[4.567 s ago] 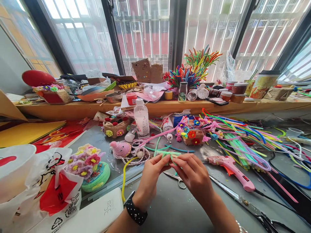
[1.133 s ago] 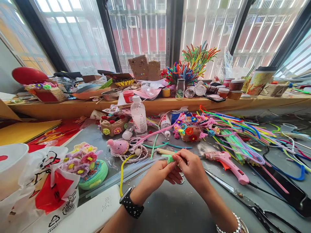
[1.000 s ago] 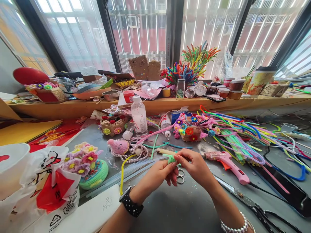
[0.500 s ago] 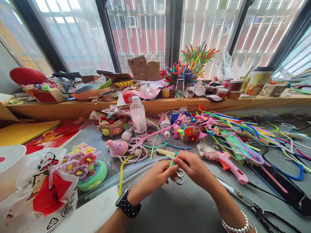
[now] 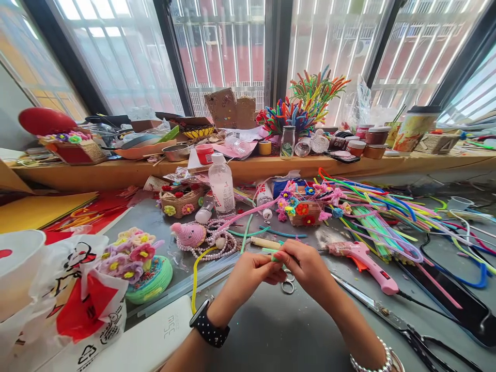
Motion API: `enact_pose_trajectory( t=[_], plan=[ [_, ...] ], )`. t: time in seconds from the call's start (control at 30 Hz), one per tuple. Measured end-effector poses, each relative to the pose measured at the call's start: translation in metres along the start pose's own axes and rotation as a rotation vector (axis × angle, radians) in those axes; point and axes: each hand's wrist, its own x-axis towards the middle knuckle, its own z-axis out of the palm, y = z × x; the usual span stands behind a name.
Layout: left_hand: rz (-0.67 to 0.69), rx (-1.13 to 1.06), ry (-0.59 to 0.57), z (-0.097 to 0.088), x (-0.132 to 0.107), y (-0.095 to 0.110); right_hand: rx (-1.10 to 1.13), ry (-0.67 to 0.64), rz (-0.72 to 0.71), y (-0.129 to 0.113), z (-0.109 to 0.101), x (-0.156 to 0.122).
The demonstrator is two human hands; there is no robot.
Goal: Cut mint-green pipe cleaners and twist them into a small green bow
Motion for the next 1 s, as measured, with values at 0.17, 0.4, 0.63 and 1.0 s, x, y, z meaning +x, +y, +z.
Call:
enact_pose_trajectory(
  t=[0.17,0.4,0.63,1.0],
  plan=[
    [-0.060,-0.068,-0.012,-0.003,-0.001,0.002,0.116,0.050,0.113,0.006,-0.011,0.002],
    [-0.092,-0.117,-0.111,-0.006,-0.002,0.001,0.155,-0.149,0.113,0.003,-0.014,0.001],
    [0.106,0.127,-0.005,-0.002,-0.001,0.003,0.009,-0.119,0.054,0.004,-0.006,0.000],
    [0.490,0.573,0.141,0.000,-0.003,-0.002,-0.157,0.061,-0.047,0.006,-0.001,0.000]
  ],
)
